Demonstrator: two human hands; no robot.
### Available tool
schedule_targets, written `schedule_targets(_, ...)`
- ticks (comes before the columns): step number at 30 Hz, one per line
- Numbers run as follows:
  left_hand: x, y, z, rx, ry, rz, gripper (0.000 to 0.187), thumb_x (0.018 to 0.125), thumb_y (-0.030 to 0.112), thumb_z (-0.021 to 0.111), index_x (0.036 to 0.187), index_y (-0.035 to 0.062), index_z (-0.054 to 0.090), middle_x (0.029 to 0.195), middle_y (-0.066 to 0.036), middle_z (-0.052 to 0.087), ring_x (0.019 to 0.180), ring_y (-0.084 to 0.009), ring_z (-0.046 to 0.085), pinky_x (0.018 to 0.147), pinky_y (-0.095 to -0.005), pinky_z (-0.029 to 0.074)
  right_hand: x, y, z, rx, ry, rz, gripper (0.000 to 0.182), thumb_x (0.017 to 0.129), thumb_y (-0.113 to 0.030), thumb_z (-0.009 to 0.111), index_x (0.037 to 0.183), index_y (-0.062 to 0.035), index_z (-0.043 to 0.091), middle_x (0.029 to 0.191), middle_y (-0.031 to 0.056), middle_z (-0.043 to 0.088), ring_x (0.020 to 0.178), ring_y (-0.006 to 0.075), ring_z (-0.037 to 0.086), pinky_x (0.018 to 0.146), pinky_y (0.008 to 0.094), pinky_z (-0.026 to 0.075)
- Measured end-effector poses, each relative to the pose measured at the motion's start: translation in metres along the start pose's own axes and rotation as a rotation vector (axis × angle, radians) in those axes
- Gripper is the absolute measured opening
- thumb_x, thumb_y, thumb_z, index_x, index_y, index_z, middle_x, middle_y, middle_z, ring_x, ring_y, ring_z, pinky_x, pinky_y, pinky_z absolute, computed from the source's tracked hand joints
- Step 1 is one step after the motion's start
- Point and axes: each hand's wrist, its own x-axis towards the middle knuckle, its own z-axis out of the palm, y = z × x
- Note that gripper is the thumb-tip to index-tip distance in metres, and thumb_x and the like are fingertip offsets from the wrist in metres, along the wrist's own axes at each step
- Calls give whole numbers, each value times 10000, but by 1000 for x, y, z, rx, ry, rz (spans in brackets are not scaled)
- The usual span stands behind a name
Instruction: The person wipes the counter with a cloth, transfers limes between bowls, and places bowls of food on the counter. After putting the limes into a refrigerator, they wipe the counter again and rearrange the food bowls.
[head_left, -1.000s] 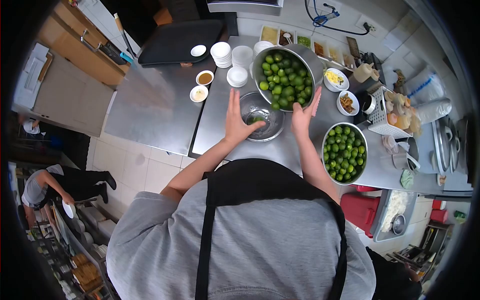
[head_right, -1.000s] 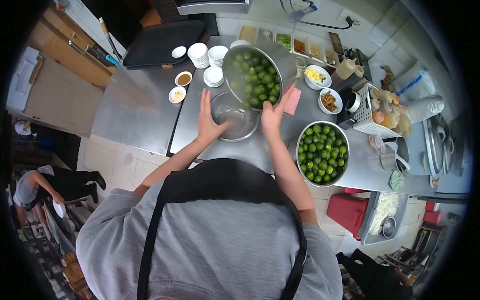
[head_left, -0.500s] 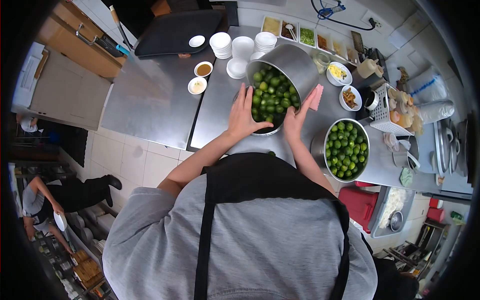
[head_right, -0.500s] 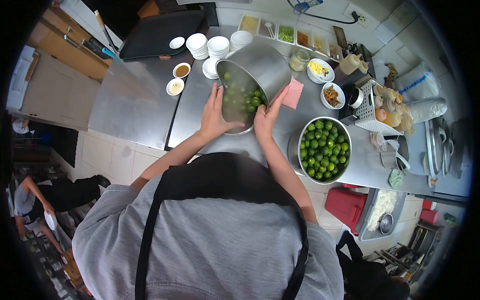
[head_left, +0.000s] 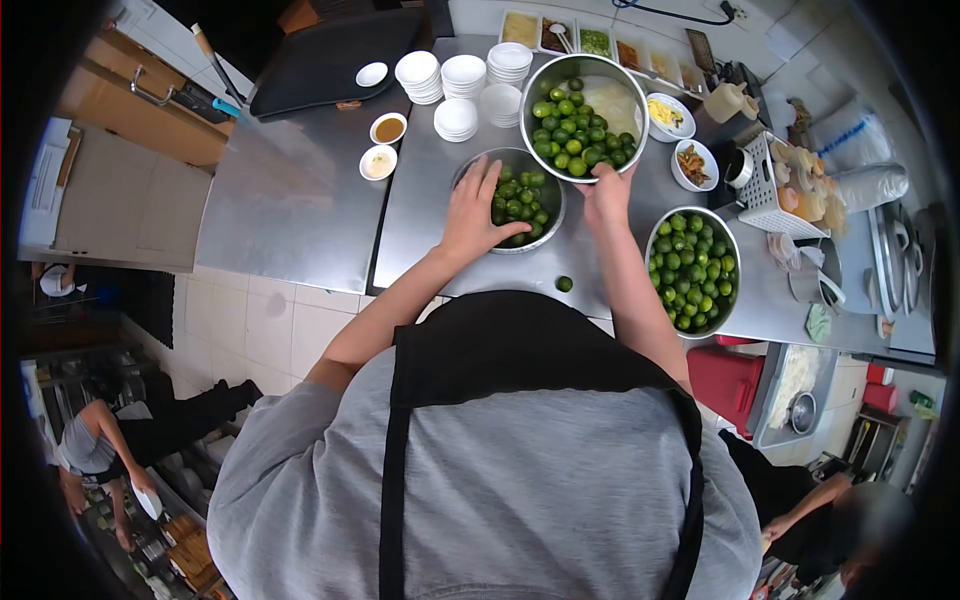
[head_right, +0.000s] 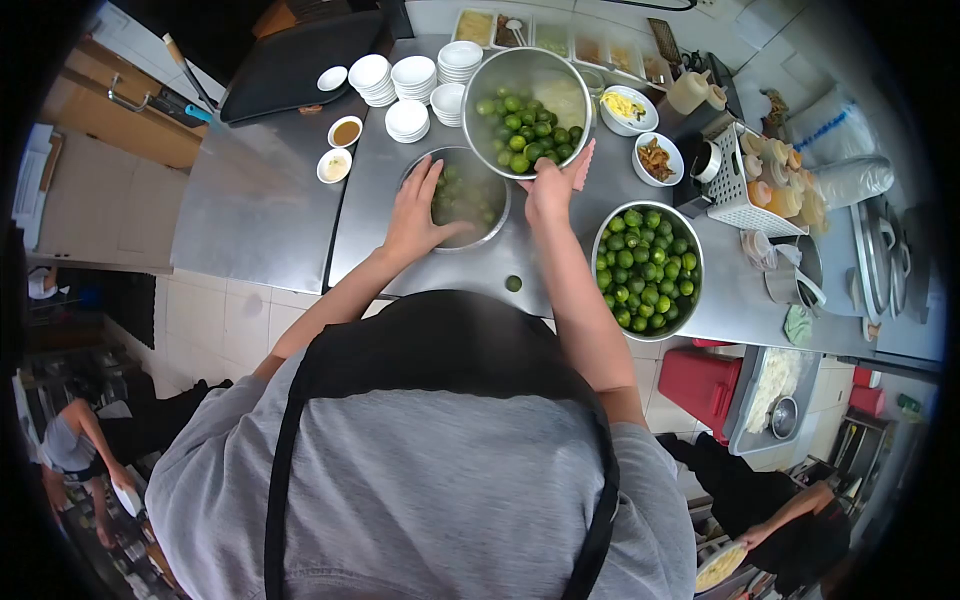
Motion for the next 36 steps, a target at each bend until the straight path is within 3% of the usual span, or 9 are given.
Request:
schedule_targets(4,10,25,-14,42,85,113,680,589,334,721,1136,36,449,1215,-142,386,1117,-331,363,922,-401,317,0,-21,-3,88,28,60,685,679,113,342,1276,-152,135,1220,179,278,1044,364,428,717,488,512)
schedule_targets(7,16,51,3,-276,-311,547,208,639,141,644,829,76,590,949,-41,537,946,-256,473,787,-358,413,-4,-40,-4,112,72,58,625,678,118,340,1251,-73,179,1184,200,319,993,376,464,718,489,507)
schedule_targets(8,19,62,13,-322,-628,634,230,637,138,646,859,99,598,1015,-61,521,964,-267,470,791,-353,418,-4,-44,-6,127,45,24,613,678,119,341,1244,-62,192,1173,203,328,985,371,468,721,491,505)
schedule_targets(14,-2,84,88,-152,-978,921,237,637,80,603,874,91,609,1102,-76,467,980,-246,470,800,-348,421,-2,-55,-18,150,2,-36,583,681,119,349,1230,-32,224,1149,206,354,969,353,485,718,494,502)
schedule_targets(21,11,77,25,-182,-546,524,229,642,23,585,859,98,604,874,-77,526,888,-257,505,744,-359,428,-22,-65,-18,78,11,-93,581,691,103,357,1238,-53,238,1163,162,377,996,316,478,729,467,499)
schedule_targets(23,17,48,-7,-154,-298,373,272,633,34,618,897,93,597,849,-95,543,860,-270,507,752,-356,422,-23,-63,-18,-15,-17,-75,790,705,99,349,1339,-221,2,1285,162,239,1070,318,417,734,448,489)
schedule_targets(27,5,-4,-21,-76,-36,74,569,615,191,716,1114,51,480,1075,-119,515,998,-297,475,841,-364,396,-24,-36,-9,-35,-29,-82,828,726,87,373,1352,-241,-57,1317,159,220,1026,287,441,693,389,473)
schedule_targets(31,-6,-2,-24,28,143,-7,918,537,299,770,1267,25,287,1261,-176,355,1127,-329,384,909,-379,354,-40,-9,12,-504,-26,-487,814,663,111,392,1349,-48,-17,1401,176,40,1293,254,92,1024,275,81)
schedule_targets(36,-8,4,-13,46,95,-6,1190,433,402,799,1311,-18,114,1350,-247,132,1193,-383,286,946,-411,310,-47,9,22,-543,-111,-584,775,672,111,349,1351,-53,12,1408,154,42,1305,243,19,1032,290,62)
